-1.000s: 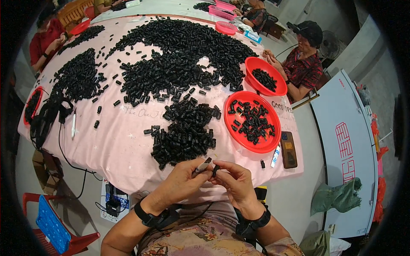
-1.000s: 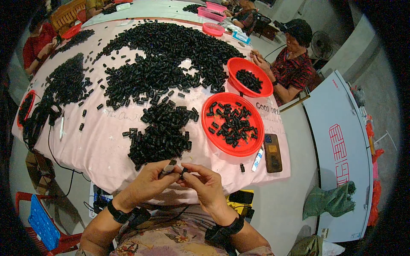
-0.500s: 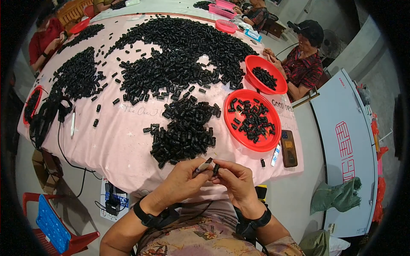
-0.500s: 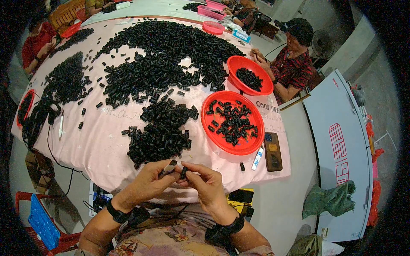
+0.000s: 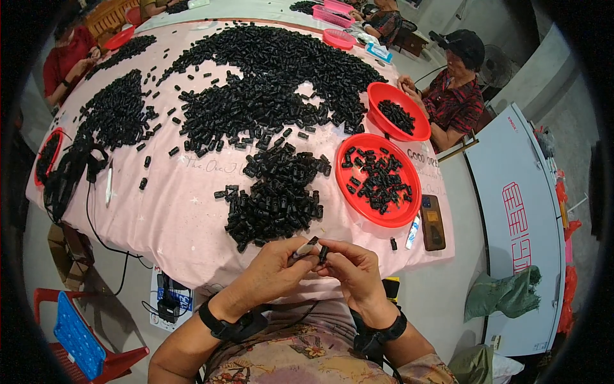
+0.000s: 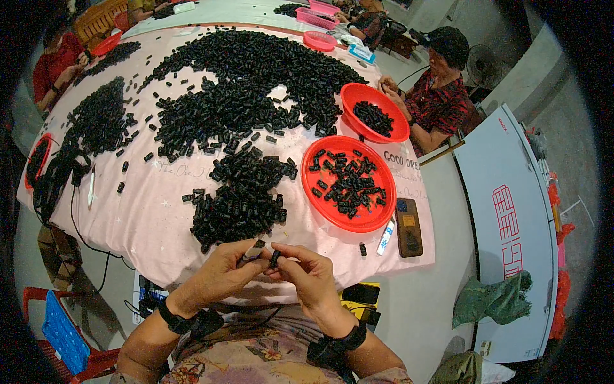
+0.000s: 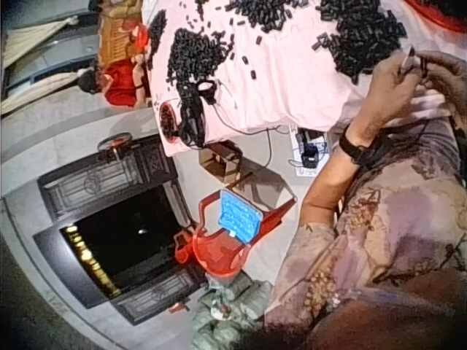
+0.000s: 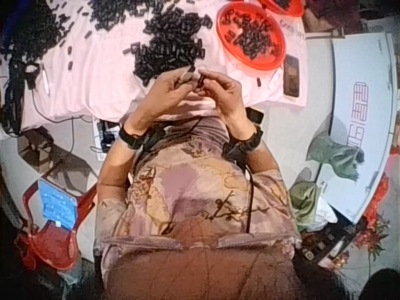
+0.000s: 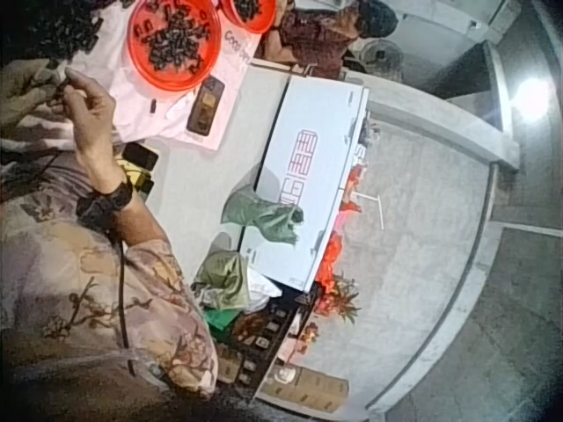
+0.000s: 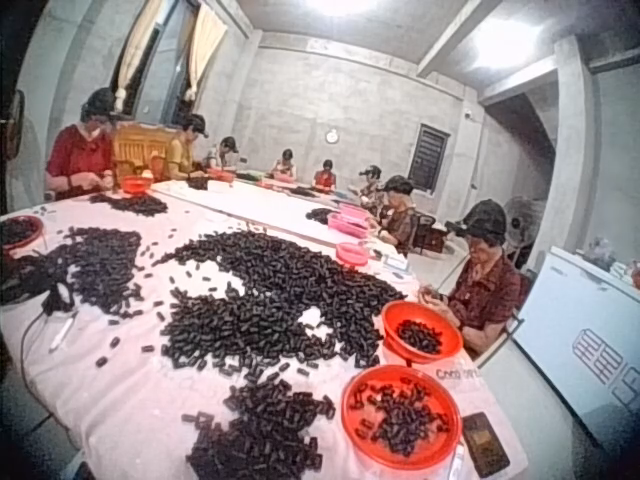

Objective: Trimming excess material from small black shoe components using a utility knife.

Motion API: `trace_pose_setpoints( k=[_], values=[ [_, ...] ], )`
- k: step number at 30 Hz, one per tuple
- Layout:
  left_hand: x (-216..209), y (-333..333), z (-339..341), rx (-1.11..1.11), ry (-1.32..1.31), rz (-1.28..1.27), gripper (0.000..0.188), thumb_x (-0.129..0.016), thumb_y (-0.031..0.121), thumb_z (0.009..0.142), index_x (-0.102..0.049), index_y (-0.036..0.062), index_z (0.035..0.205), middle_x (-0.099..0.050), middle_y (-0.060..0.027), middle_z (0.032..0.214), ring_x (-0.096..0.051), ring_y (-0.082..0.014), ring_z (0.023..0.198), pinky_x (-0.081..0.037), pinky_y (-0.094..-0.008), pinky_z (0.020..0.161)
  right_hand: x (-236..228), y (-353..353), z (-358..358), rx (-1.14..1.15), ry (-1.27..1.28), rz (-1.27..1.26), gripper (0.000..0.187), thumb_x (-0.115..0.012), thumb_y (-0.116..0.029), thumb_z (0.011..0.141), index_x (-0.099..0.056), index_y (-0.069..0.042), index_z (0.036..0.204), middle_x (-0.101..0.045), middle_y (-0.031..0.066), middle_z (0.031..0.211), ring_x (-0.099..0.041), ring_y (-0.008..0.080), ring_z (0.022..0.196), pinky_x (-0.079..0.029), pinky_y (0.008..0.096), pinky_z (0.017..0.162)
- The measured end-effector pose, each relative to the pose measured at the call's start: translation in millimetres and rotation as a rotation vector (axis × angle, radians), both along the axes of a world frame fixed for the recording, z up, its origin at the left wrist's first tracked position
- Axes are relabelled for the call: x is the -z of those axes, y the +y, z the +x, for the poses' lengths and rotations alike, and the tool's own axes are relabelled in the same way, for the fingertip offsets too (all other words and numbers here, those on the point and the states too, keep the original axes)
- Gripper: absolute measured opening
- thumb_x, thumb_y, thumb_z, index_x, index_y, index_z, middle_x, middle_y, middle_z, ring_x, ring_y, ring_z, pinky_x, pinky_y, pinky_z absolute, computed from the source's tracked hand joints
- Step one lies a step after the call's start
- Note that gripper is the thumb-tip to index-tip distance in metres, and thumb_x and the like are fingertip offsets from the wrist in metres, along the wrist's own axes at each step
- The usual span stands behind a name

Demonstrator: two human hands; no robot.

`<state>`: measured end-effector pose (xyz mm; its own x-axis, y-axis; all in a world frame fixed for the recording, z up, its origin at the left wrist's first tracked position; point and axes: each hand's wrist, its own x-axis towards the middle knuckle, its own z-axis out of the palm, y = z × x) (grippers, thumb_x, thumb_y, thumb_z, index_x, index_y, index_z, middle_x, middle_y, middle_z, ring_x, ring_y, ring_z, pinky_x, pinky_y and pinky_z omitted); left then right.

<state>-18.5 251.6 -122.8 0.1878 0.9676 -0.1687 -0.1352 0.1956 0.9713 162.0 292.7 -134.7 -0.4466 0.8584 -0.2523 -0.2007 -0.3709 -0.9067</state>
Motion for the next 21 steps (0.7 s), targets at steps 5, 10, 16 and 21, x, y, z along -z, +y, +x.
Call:
trace_pose_setpoints(
  k=[5,10,16,21],
  values=[
    [6.6,-0.8,0.5,-0.012,-0.079,0.001,0.017,-0.053,0.006,0.094,-0.060,-0.0031,0.106,-0.061,-0.0013,0.093,-0.059,-0.0066,0.086,-0.052,-0.0226,0.078,-3.7,-0.9,-1.1,-0.015,-0.052,0.034,0.029,-0.056,0.003,0.089,-0.061,0.003,0.118,-0.067,0.0140,0.101,-0.067,0.0172,0.082,-0.057,0.0277,0.076],
    [-5.5,-0.9,-3.1,0.015,-0.024,-0.054,0.017,-0.054,0.006,0.094,-0.060,-0.0043,0.106,-0.063,-0.0027,0.094,-0.060,-0.0073,0.088,-0.051,-0.0224,0.079,-1.1,-1.3,-1.4,-0.010,-0.082,0.075,0.028,-0.056,0.003,0.089,-0.062,0.002,0.117,-0.067,0.0134,0.103,-0.067,0.0173,0.084,-0.057,0.0280,0.076],
    [4.0,-2.0,-5.5,0.042,-0.067,0.056,0.016,-0.055,0.004,0.093,-0.061,-0.0050,0.104,-0.064,-0.0038,0.095,-0.060,-0.0083,0.090,-0.049,-0.0223,0.079,-4.5,-3.2,-4.0,-0.015,-0.077,0.145,0.030,-0.058,0.006,0.087,-0.063,0.001,0.116,-0.064,0.0125,0.108,-0.066,0.0176,0.086,-0.056,0.0278,0.074],
    [8.2,-3.6,-6.0,0.032,-0.101,0.066,0.015,-0.056,0.004,0.093,-0.062,-0.0054,0.103,-0.065,-0.0049,0.094,-0.059,-0.0079,0.089,-0.048,-0.0225,0.078,-3.5,-2.0,-1.9,-0.067,-0.070,0.150,0.030,-0.060,0.007,0.086,-0.060,0.004,0.117,-0.055,0.0104,0.109,-0.063,0.0192,0.092,-0.058,0.0321,0.081]
  ],
)
